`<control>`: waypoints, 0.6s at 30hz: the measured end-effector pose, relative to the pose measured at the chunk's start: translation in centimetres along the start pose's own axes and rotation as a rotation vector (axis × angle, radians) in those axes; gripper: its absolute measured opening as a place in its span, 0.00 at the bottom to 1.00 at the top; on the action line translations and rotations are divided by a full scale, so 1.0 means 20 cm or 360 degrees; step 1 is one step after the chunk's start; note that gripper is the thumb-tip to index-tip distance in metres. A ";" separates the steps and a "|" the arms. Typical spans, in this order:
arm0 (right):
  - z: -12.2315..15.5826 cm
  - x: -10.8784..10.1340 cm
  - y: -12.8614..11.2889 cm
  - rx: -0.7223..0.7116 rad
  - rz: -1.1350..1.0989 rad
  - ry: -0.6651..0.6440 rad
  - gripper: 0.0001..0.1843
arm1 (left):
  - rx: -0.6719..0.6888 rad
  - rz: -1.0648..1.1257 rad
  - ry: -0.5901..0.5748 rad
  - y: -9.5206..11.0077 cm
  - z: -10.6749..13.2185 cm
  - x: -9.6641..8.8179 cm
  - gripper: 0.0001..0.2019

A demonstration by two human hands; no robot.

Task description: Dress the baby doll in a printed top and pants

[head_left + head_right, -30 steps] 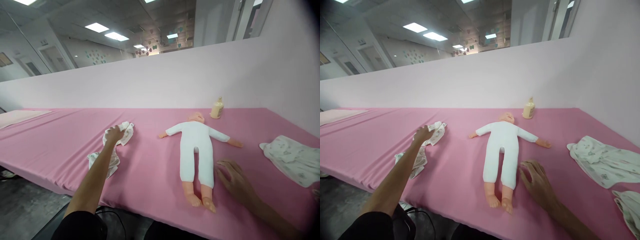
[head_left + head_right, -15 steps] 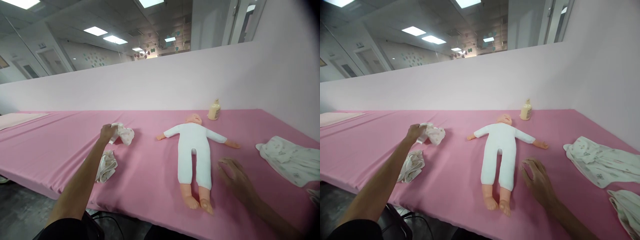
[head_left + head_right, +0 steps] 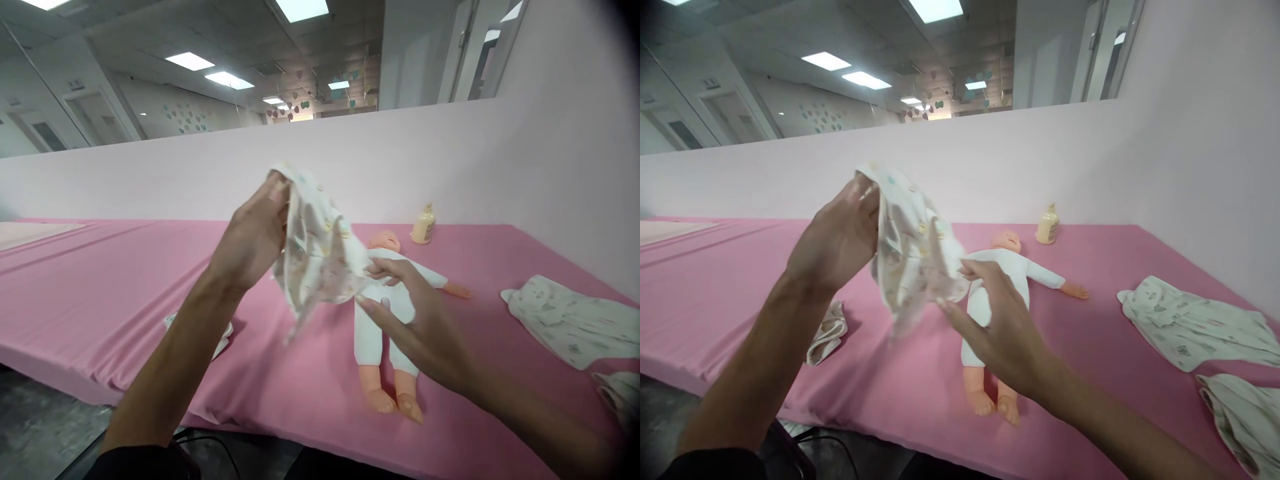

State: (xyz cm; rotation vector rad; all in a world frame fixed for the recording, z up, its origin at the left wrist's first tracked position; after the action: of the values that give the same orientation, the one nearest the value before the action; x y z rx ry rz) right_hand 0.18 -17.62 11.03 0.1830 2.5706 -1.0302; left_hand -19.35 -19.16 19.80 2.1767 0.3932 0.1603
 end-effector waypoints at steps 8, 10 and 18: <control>-0.15 0.09 -0.10 0.0176 -0.0144 0.0167 0.13 | 0.0428 -0.0891 -0.0467 0.21 0.28 0.27 0.16; -0.15 0.07 -0.06 0.0176 -0.0070 0.0191 0.10 | 0.0624 -0.1136 -0.0318 0.26 0.28 0.22 0.16; -0.21 -0.09 0.02 0.0199 0.0072 0.0120 0.11 | 0.0963 -0.1862 0.0729 0.24 0.28 -0.20 0.12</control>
State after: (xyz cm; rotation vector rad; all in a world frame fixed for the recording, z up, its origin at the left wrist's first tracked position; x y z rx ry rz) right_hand 0.83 -14.43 14.17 0.3169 2.5565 -1.1892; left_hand -20.58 -27.47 20.36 2.0670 2.0920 -0.1465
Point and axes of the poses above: each hand's wrist, its own z-axis away from the middle knuckle, its own x-axis out of the palm, y = z × x, the point moved 10 cm from there along -z, towards the middle knuckle, and after that the axes turned 11 degrees about y, right-handed, at the moved point
